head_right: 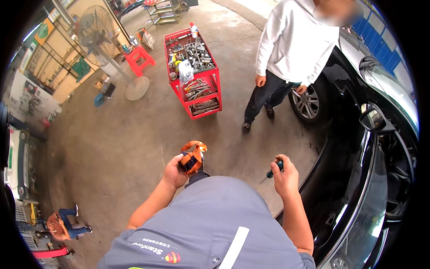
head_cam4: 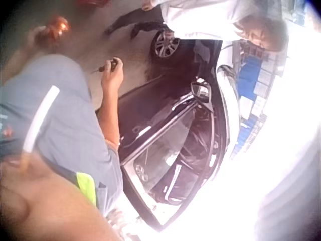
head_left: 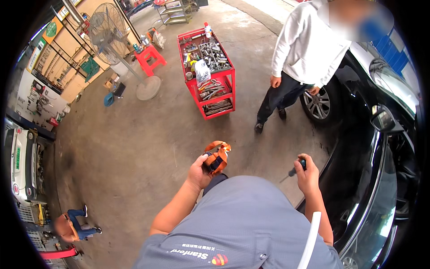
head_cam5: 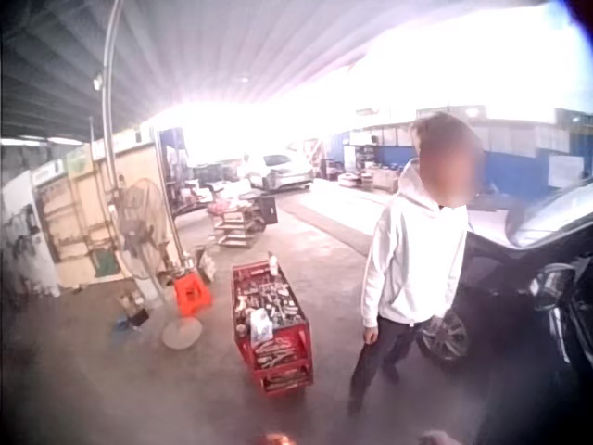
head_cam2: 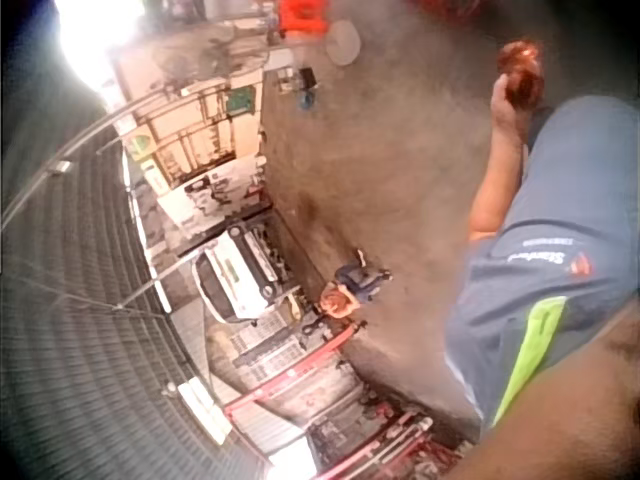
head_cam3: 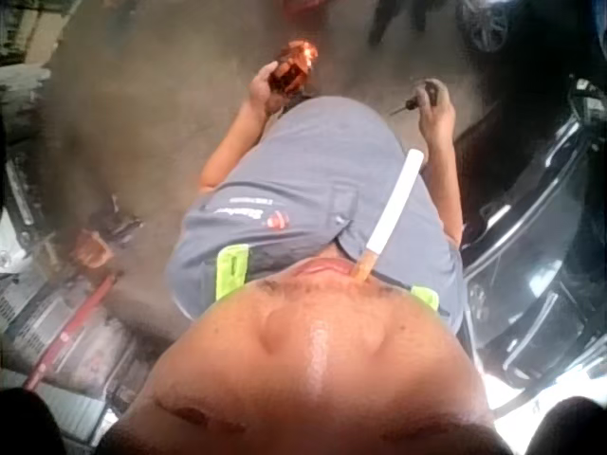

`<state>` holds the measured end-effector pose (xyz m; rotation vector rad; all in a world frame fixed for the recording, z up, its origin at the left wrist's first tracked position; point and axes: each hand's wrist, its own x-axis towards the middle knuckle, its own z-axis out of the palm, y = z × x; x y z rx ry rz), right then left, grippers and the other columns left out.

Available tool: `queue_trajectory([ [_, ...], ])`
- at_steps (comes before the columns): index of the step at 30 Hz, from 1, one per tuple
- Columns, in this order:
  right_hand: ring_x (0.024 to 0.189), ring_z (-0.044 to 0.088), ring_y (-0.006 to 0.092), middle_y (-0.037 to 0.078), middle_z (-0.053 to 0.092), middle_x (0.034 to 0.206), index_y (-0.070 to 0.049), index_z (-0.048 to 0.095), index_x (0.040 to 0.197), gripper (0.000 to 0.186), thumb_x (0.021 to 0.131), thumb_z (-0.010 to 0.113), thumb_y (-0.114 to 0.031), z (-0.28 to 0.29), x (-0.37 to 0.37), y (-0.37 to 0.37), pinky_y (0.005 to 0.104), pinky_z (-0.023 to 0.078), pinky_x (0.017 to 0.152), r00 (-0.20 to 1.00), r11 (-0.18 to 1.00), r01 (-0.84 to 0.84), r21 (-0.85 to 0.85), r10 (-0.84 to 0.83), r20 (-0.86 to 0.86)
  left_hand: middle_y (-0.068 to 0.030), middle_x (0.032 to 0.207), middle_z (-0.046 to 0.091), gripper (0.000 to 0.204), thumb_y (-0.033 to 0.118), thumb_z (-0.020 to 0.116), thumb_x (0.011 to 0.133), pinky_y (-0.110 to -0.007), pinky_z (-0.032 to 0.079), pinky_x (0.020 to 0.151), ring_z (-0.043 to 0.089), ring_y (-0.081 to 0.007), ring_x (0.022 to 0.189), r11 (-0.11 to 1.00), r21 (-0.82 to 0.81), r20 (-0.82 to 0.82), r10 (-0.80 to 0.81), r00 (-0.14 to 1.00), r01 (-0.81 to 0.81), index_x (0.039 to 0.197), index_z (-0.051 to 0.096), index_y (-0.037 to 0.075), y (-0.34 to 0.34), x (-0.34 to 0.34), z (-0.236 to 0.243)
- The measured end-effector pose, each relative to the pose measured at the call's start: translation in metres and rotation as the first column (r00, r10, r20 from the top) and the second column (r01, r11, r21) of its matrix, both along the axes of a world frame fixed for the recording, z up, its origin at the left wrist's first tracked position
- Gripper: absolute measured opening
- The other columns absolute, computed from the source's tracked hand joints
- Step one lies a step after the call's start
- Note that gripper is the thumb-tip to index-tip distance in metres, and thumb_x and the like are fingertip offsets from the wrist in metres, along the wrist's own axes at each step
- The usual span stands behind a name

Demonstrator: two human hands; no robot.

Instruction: The person removes a screw from a car door panel, retrieves a flashlight and screwdriver, and uses them to inspect and pry at the door handle area. They then unwrap a new door handle assembly and examine it closely.

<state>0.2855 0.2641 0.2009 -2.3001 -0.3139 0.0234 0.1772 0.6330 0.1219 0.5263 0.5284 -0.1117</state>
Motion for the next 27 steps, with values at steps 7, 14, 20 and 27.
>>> queue_trajectory([
  [7,0.087,0.067,0.0372,0.02,0.069,0.096,-0.004,0.063,0.116,0.034,0.097,0.066,-0.031,-0.031,0.065,0.027,0.0435,0.052,0.079,0.973,0.942,0.195,-0.272,-0.222,-0.07,-0.0144,0.123,0.062,0.051,0.019,0.058,0.092,-0.042,0.059,0.078,0.067,-0.026,0.105,0.898,0.403,-0.114,-0.142,0.983,0.177,0.138,0.043,0.003,0.072,0.148,-0.009],
  [14,0.079,0.066,0.0191,0.012,0.068,0.093,0.003,0.062,0.111,0.023,0.096,0.068,-0.015,-0.086,0.218,0.141,0.0302,0.055,0.071,0.785,0.726,0.608,0.321,-0.491,-0.378,-0.0142,0.123,0.059,0.05,0.015,0.063,0.093,-0.04,0.063,0.065,0.069,-0.025,0.098,0.809,0.553,-0.031,-0.216,0.976,0.197,0.137,0.042,0.002,0.231,0.369,-0.012],
  [20,0.087,0.067,0.0198,0.013,0.066,0.105,0.004,0.056,0.124,0.031,0.095,0.064,-0.005,-0.175,0.389,0.311,0.0326,0.058,0.079,0.784,0.577,0.532,0.619,-0.06,-0.618,-0.0131,0.123,0.061,0.046,0.016,0.059,0.093,-0.043,0.061,0.083,0.067,-0.027,0.107,0.848,0.458,-0.082,-0.257,0.963,0.266,0.135,0.045,0.003,0.303,0.461,-0.027],
  [27,0.101,0.067,0.0282,0.015,0.069,0.11,-0.003,0.063,0.116,0.029,0.089,0.069,-0.011,-0.269,0.519,0.475,0.0379,0.052,0.09,0.939,0.901,0.269,0.341,-0.166,-0.302,-0.0099,0.122,0.062,0.048,0.016,0.063,0.091,-0.038,0.058,0.084,0.066,-0.0219,0.106,0.894,0.298,-0.232,-0.272,0.934,0.335,0.135,0.048,0.004,0.31,0.434,-0.068],
])
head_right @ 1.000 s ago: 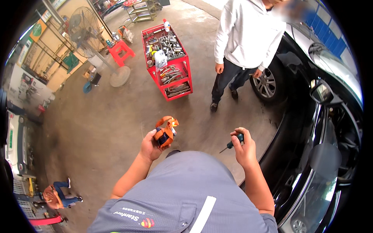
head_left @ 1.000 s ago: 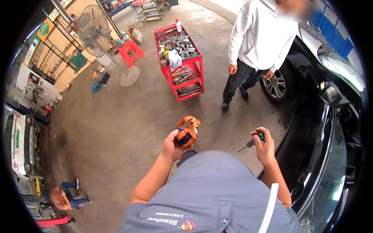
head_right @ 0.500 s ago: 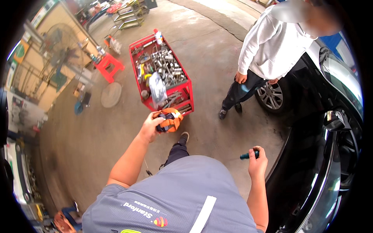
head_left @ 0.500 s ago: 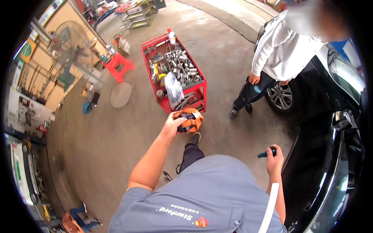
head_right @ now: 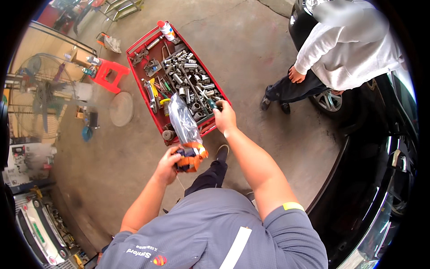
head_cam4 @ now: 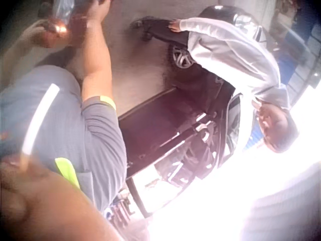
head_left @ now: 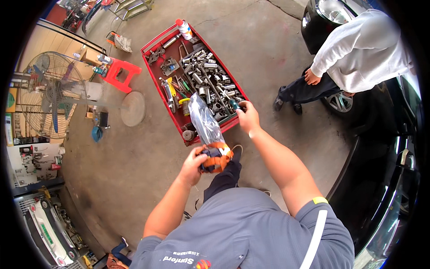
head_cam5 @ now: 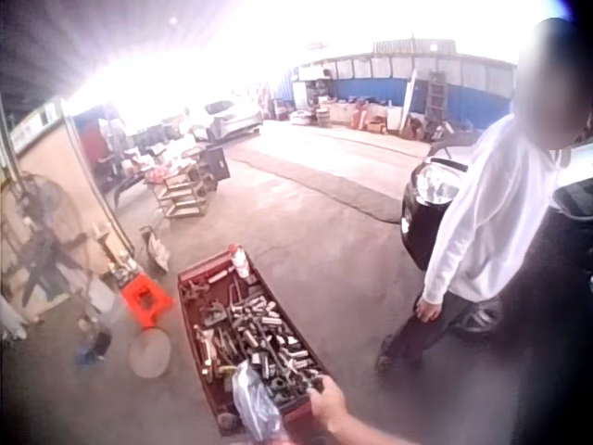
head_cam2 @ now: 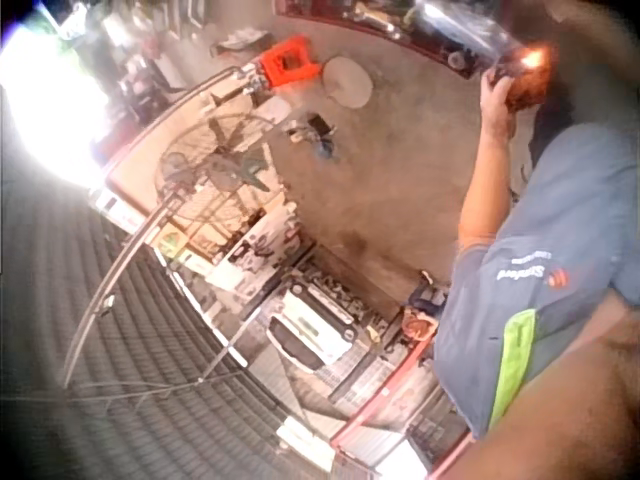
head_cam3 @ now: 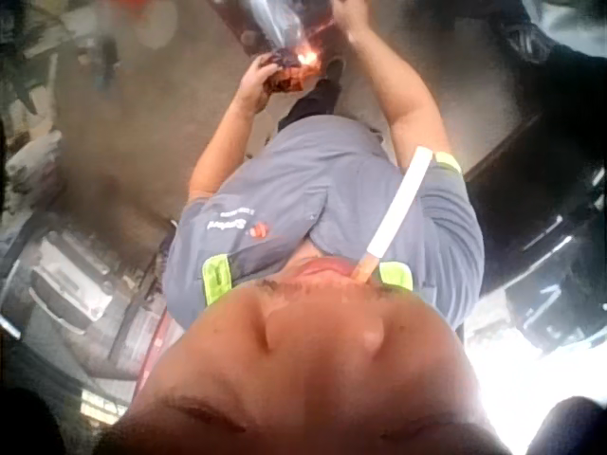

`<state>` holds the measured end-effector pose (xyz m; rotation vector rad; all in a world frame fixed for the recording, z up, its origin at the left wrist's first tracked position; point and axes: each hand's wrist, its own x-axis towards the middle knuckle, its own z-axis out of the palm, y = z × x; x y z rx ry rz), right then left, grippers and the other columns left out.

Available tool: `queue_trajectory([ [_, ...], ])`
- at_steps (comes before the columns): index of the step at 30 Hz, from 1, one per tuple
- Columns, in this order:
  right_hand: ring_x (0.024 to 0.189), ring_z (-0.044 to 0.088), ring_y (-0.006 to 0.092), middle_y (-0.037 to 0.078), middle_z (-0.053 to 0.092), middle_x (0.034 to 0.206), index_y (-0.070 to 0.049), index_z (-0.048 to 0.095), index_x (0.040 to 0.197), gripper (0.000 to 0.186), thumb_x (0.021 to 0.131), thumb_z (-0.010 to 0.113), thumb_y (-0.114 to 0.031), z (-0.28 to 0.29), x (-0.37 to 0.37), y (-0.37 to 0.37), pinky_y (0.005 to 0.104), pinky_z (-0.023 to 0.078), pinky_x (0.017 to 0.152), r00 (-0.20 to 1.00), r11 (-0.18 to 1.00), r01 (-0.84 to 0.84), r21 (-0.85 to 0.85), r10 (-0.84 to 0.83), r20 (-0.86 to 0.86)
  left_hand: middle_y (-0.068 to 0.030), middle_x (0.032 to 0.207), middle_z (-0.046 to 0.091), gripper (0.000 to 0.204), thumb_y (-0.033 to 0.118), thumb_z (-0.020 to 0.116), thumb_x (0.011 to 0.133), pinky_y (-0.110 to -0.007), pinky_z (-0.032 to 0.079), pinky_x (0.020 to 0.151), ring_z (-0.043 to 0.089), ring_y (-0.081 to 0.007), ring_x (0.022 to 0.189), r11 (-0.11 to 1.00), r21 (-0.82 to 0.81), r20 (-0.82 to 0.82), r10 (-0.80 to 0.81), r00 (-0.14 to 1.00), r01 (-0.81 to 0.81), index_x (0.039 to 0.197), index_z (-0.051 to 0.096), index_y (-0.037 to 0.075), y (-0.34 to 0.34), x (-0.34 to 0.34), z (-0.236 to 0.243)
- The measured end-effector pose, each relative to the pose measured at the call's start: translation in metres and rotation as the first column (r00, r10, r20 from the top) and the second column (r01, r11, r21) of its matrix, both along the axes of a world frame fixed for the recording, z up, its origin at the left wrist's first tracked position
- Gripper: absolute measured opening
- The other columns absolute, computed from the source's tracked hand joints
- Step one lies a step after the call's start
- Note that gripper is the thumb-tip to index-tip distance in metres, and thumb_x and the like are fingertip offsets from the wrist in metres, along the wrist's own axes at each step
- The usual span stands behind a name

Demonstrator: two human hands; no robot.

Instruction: The person removes a screw from a car door panel, retrieves a flashlight and screwdriver, and uses them to inspect and pry at the door handle area. They then unwrap a new door handle assembly and examine it closely.

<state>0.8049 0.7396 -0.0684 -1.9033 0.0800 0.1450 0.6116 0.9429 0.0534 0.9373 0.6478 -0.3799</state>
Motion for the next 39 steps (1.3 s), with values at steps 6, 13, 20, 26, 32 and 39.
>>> queue_trajectory([
  [6,0.108,0.063,0.0363,0.017,0.067,0.114,-0.005,0.065,0.11,0.026,0.086,0.07,-0.013,0.016,0.007,0.036,0.0453,0.05,0.094,0.982,0.934,-0.107,-0.34,0.154,0.114,-0.0085,0.122,0.059,0.05,0.016,0.065,0.091,-0.038,0.055,0.084,0.064,-0.0211,0.107,0.993,0.099,-0.058,-0.065,0.996,0.071,0.136,0.047,0.003,0.02,-0.009,0.011],
  [13,0.097,0.067,0.035,0.018,0.068,0.105,-0.005,0.067,0.103,0.022,0.088,0.065,-0.02,0.069,-0.06,-0.057,0.0439,0.054,0.085,0.993,0.981,-0.092,-0.169,0.103,0.061,-0.0129,0.13,0.056,0.042,0.007,0.055,0.095,-0.044,0.057,0.093,0.063,-0.0281,0.115,0.98,0.076,0.091,-0.192,0.977,0.185,0.137,0.047,0.004,-0.015,0.056,0.027],
  [20,0.102,0.068,0.0337,0.015,0.062,0.126,-0.009,0.053,0.134,0.05,0.091,0.07,-0.027,0.173,-0.239,-0.186,0.0432,0.055,0.09,0.963,0.963,0.259,-0.073,-0.263,-0.055,-0.0139,0.131,0.054,0.048,0.013,0.061,0.099,-0.039,0.055,0.095,0.061,-0.0241,0.114,0.651,0.289,0.191,-0.758,0.624,0.702,0.14,0.04,0.001,-0.187,0.084,0.034],
  [26,0.12,0.058,0.0361,0.011,0.045,0.146,-0.015,0.046,0.143,0.077,0.076,0.083,-0.022,0.247,-0.374,-0.261,0.0474,0.054,0.095,0.889,0.806,0.451,-0.384,-0.446,0.108,-0.0126,0.124,0.056,0.051,0.021,0.067,0.098,-0.034,0.058,0.085,0.061,-0.0204,0.109,0.104,0.415,0.235,-0.972,0.003,0.904,0.138,0.042,0.002,-0.366,0.003,0.067],
  [32,0.123,0.055,0.0402,0.018,0.047,0.14,-0.014,0.049,0.142,0.08,0.07,0.084,-0.015,0.24,-0.521,-0.317,0.0471,0.054,0.095,0.567,0.428,0.811,-0.399,-0.742,0.357,-0.0176,0.139,0.044,0.067,0.013,0.069,0.093,-0.041,0.051,0.104,0.054,-0.0278,0.125,-0.289,0.516,0.394,-0.756,-0.523,0.806,0.147,0.032,-0.002,-0.496,-0.142,0.099],
  [39,0.125,0.054,0.0401,0.019,0.049,0.136,-0.015,0.05,0.14,0.08,0.069,0.085,-0.021,0.267,-0.652,-0.335,0.0474,0.052,0.099,0.271,0.139,0.913,-0.383,-0.909,0.316,-0.0152,0.136,0.05,0.064,0.022,0.067,0.097,-0.042,0.05,0.102,0.054,-0.0276,0.127,-0.585,0.443,0.388,-0.558,-0.734,0.679,0.148,0.036,-0.001,-0.567,-0.256,0.136],
])
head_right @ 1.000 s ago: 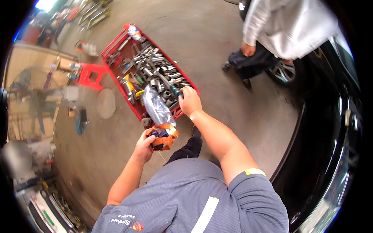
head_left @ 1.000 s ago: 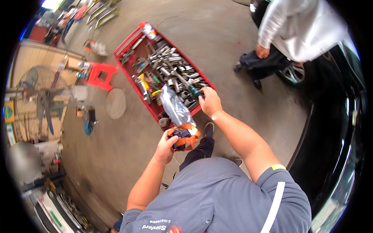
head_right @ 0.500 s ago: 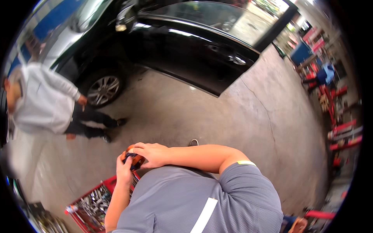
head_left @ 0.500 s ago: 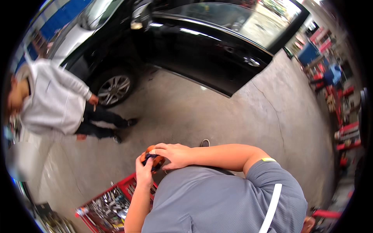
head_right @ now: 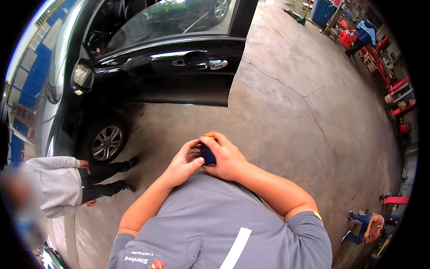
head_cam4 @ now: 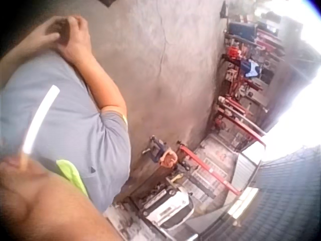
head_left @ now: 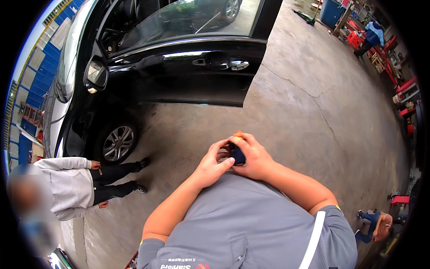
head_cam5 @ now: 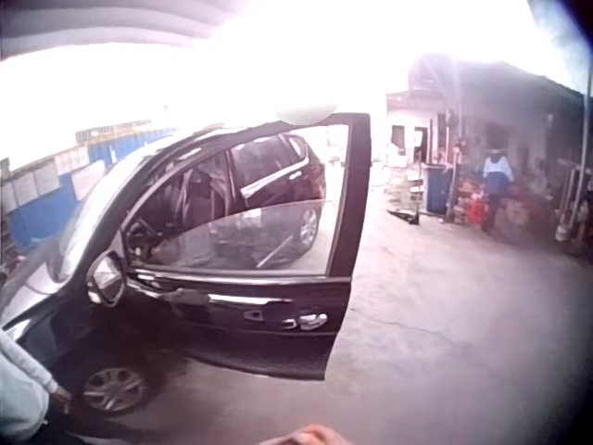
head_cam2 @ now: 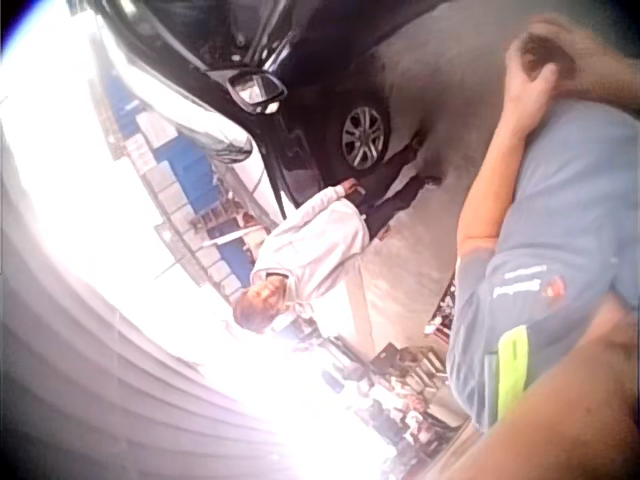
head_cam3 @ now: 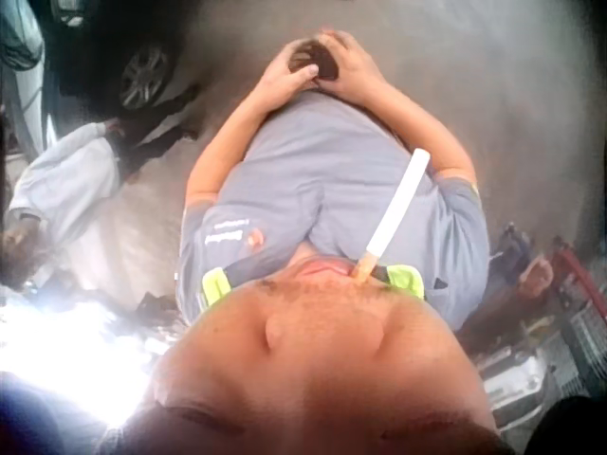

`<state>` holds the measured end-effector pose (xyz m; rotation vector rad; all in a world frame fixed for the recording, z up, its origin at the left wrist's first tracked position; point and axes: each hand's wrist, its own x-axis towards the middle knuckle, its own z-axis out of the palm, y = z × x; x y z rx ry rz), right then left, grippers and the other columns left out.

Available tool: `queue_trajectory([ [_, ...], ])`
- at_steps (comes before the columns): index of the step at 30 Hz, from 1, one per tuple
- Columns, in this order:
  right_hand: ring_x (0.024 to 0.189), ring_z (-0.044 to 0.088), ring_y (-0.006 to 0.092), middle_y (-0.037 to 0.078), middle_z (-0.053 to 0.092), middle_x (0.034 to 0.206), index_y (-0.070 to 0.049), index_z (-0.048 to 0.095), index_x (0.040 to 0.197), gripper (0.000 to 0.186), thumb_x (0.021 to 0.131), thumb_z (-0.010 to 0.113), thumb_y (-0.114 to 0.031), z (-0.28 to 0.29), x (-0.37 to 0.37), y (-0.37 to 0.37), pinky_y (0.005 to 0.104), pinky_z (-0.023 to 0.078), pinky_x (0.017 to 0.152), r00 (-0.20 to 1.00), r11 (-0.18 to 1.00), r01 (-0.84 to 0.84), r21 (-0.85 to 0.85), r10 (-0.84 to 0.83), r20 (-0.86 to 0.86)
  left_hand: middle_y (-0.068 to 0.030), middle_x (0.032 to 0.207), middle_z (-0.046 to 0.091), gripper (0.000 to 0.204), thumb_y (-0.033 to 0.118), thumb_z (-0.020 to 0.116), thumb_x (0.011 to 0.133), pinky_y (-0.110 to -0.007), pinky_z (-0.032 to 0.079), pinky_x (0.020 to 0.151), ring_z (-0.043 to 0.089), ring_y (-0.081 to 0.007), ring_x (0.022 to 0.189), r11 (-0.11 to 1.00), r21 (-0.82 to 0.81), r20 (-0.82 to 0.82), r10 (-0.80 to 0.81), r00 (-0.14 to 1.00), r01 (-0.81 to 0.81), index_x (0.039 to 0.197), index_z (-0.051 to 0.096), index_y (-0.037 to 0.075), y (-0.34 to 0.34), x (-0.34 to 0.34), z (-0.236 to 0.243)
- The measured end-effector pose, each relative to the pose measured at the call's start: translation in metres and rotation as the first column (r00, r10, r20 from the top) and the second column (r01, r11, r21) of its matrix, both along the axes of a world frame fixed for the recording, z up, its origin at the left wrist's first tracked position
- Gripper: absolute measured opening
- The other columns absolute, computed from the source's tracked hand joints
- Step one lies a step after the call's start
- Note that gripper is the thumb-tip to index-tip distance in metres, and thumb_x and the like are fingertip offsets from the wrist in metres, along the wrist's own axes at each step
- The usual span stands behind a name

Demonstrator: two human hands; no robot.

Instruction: The person removes a screw from a car door panel, retrieves a flashlight and screwdriver, and uses them to inspect and pry at the door handle area. They then unwrap a new door handle assembly and examine it closely.

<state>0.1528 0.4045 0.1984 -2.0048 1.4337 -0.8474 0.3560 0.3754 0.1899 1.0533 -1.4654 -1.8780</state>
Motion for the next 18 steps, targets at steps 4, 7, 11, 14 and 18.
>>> queue_trajectory([
  [4,0.127,0.054,0.0402,0.022,0.046,0.14,-0.008,0.049,0.14,0.084,0.066,0.088,-0.019,0.001,-0.057,-0.002,0.0456,0.053,0.099,0.978,0.978,0.21,0.017,-0.21,0.006,-0.0151,0.125,0.058,0.047,0.019,0.059,0.102,-0.039,0.055,0.094,0.06,-0.0242,0.117,0.973,0.223,-0.023,0.063,0.998,-0.056,0.141,0.044,-0.002,-0.04,-0.037,-0.009],
  [7,0.124,0.056,0.0381,0.023,0.045,0.139,-0.007,0.048,0.142,0.087,0.065,0.087,-0.013,-0.001,-0.084,-0.008,0.0417,0.055,0.095,0.925,0.932,0.361,-0.014,-0.356,0.135,-0.0155,0.12,0.06,0.042,0.021,0.055,0.104,-0.037,0.056,0.089,0.063,-0.0247,0.109,0.926,0.355,0.033,0.126,0.991,-0.13,0.136,0.047,-0.004,-0.074,-0.052,-0.019],
  [11,0.117,0.057,0.0233,0.016,0.044,0.14,-0.006,0.04,0.146,0.091,0.065,0.083,0.0,-0.001,-0.108,-0.025,0.0306,0.058,0.079,0.865,0.89,0.451,-0.074,-0.415,0.282,-0.0169,0.118,0.06,0.043,0.022,0.055,0.103,-0.037,0.056,0.086,0.063,-0.0255,0.106,0.876,0.461,-0.007,0.165,0.986,-0.143,0.136,0.046,-0.004,-0.126,-0.073,-0.043],
  [14,0.105,0.061,0.0193,0.013,0.045,0.135,-0.005,0.036,0.146,0.091,0.067,0.08,0.003,0.011,-0.114,-0.045,0.0283,0.057,0.072,0.8,0.879,0.477,-0.013,-0.428,0.42,-0.017,0.117,0.06,0.043,0.022,0.056,0.103,-0.037,0.056,0.085,0.063,-0.0263,0.105,0.846,0.517,-0.05,0.181,0.982,-0.129,0.135,0.046,-0.004,-0.167,-0.09,-0.057],
  [18,0.093,0.064,0.0177,0.013,0.044,0.134,-0.005,0.033,0.147,0.092,0.068,0.079,0.003,0.036,-0.109,-0.087,0.0278,0.057,0.069,0.755,0.885,0.466,0.02,-0.41,0.512,-0.0172,0.118,0.059,0.047,0.025,0.06,0.101,-0.037,0.056,0.085,0.063,-0.0269,0.105,0.847,0.529,-0.11,0.131,0.985,-0.054,0.135,0.045,-0.004,-0.225,-0.103,-0.065],
])
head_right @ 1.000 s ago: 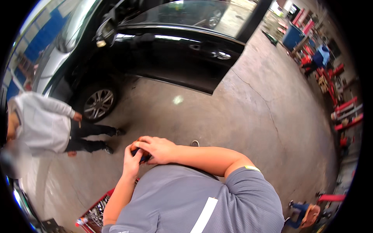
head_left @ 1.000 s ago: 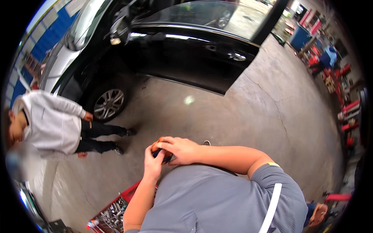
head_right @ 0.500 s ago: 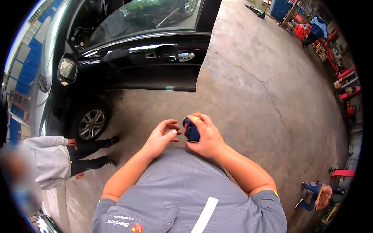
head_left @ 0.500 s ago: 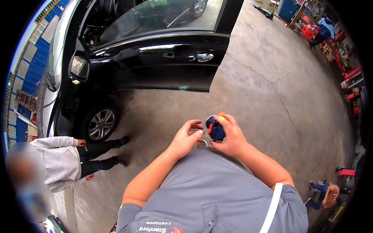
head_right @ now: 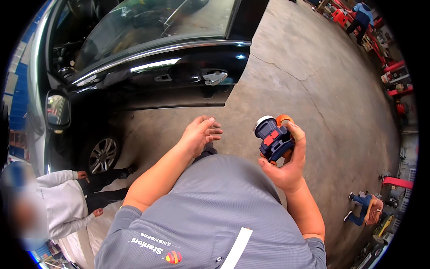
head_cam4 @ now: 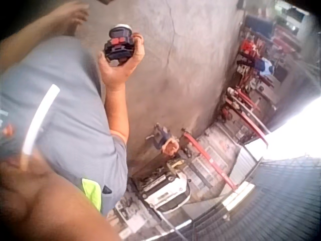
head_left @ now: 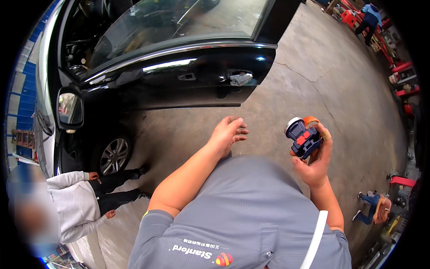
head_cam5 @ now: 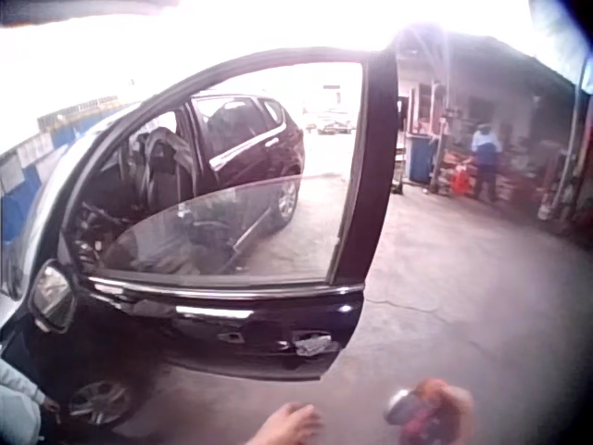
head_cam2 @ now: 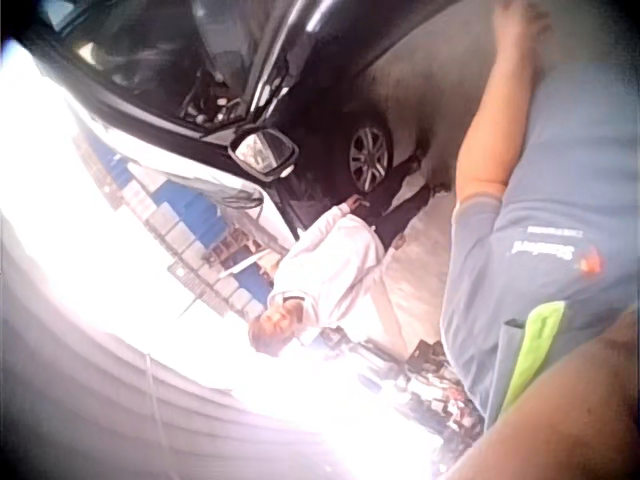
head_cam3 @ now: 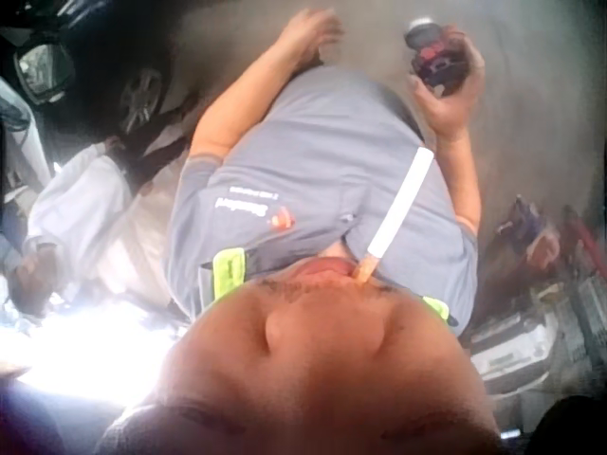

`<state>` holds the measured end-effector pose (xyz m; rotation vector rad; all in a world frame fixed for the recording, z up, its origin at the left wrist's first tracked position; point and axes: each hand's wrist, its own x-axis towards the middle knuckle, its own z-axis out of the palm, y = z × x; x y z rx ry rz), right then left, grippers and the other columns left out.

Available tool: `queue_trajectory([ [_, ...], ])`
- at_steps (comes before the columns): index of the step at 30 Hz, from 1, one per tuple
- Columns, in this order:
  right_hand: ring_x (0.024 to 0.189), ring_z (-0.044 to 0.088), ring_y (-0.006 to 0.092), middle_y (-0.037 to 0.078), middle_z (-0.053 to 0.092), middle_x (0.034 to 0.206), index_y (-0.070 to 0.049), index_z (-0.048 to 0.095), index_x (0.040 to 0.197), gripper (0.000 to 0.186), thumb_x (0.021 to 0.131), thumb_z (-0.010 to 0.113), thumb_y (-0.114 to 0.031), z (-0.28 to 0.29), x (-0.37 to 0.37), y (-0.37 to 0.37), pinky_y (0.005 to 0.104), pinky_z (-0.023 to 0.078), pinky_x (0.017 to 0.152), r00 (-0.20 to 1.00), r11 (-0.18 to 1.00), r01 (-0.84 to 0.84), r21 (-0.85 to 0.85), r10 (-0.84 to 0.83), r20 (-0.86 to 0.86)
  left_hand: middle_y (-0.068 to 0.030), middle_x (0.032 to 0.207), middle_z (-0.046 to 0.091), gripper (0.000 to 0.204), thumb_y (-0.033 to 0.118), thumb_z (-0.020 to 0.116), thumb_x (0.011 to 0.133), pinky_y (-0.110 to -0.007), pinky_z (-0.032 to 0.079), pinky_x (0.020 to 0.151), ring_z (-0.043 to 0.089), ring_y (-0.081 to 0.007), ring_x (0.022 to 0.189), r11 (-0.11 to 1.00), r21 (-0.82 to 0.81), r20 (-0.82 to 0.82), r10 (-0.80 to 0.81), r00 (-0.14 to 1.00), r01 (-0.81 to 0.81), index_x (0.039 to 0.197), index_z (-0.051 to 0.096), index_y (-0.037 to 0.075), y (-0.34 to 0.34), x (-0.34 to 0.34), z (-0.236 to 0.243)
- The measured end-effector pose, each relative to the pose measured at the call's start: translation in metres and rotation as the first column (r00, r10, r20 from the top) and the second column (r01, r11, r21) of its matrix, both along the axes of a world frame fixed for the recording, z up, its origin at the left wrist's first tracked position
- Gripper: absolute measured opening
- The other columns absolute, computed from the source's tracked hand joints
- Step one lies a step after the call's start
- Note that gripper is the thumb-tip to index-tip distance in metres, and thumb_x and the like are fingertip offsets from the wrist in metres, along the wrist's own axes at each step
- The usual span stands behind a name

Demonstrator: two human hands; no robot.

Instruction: The person removes a screw from a car door panel, retrieves a flashlight and screwdriver, and uses them to inspect and pry at the door handle area. They then unwrap a new door handle assembly and examine it closely.

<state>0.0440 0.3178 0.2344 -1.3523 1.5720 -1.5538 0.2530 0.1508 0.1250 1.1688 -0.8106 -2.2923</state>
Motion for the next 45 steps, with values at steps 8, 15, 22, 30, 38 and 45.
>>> queue_trajectory([
  [8,0.121,0.052,0.025,0.015,0.041,0.138,-0.002,0.031,0.15,0.099,0.069,0.088,-0.017,0.009,-0.009,-0.082,0.0318,0.056,0.081,0.98,0.999,-0.035,-0.013,0.032,-0.194,-0.0171,0.123,0.057,0.052,0.031,0.064,0.099,-0.041,0.052,0.093,0.06,-0.0287,0.113,0.995,0.062,-0.112,-0.075,0.991,0.083,0.137,0.045,0.001,-0.084,-0.019,-0.02],
  [15,0.124,0.05,0.0316,0.019,0.043,0.136,-0.003,0.032,0.15,0.106,0.066,0.091,-0.029,0.007,-0.027,-0.119,0.0421,0.045,0.103,0.955,0.997,-0.066,0.031,0.072,-0.289,-0.0185,0.128,0.057,0.06,0.039,0.068,0.097,-0.044,0.05,0.098,0.059,-0.0311,0.118,0.984,0.176,-0.151,0.004,0.989,0.023,0.139,0.044,0.003,-0.107,-0.036,-0.018],
  [22,0.124,0.051,0.0325,0.021,0.043,0.135,-0.003,0.032,0.15,0.109,0.064,0.092,-0.03,-0.002,-0.067,-0.157,0.043,0.043,0.105,0.953,0.979,-0.2,0.039,0.203,-0.225,-0.0238,0.138,0.055,0.053,0.043,0.053,0.104,-0.049,0.045,0.106,0.056,-0.0379,0.128,0.941,0.316,-0.311,0.227,0.923,-0.125,0.137,0.044,0.003,-0.11,-0.055,-0.012],
  [30,0.125,0.051,0.031,0.023,0.041,0.137,-0.004,0.032,0.149,0.113,0.06,0.096,-0.031,-0.003,-0.103,-0.189,0.0395,0.05,0.099,0.898,0.919,-0.382,0.1,0.395,-0.197,-0.0223,0.14,0.054,0.058,0.05,0.047,0.103,-0.049,0.042,0.111,0.052,-0.0399,0.133,0.861,0.416,-0.351,0.449,0.822,-0.293,0.135,0.048,0.002,-0.096,-0.076,-0.005],
  [38,0.126,0.052,0.032,0.024,0.037,0.139,-0.003,0.033,0.148,0.115,0.058,0.099,-0.03,0.003,-0.115,-0.2,0.0386,0.053,0.097,0.846,0.868,-0.484,0.114,0.497,-0.195,-0.0182,0.139,0.057,0.061,0.038,0.066,0.096,-0.046,0.042,0.113,0.054,-0.0347,0.132,0.884,0.325,-0.39,0.448,0.804,-0.335,0.141,0.045,0.003,-0.078,-0.089,-0.004],
  [45,0.124,0.054,0.032,0.024,0.037,0.138,-0.003,0.033,0.147,0.114,0.058,0.099,-0.03,0.003,-0.121,-0.203,0.04,0.054,0.098,0.825,0.855,-0.504,0.125,0.519,-0.222,-0.0177,0.135,0.058,0.055,0.024,0.07,0.095,-0.047,0.043,0.112,0.057,-0.034,0.128,0.856,0.321,-0.336,0.502,0.797,-0.405,0.138,0.042,0.005,-0.075,-0.095,-0.003],
])
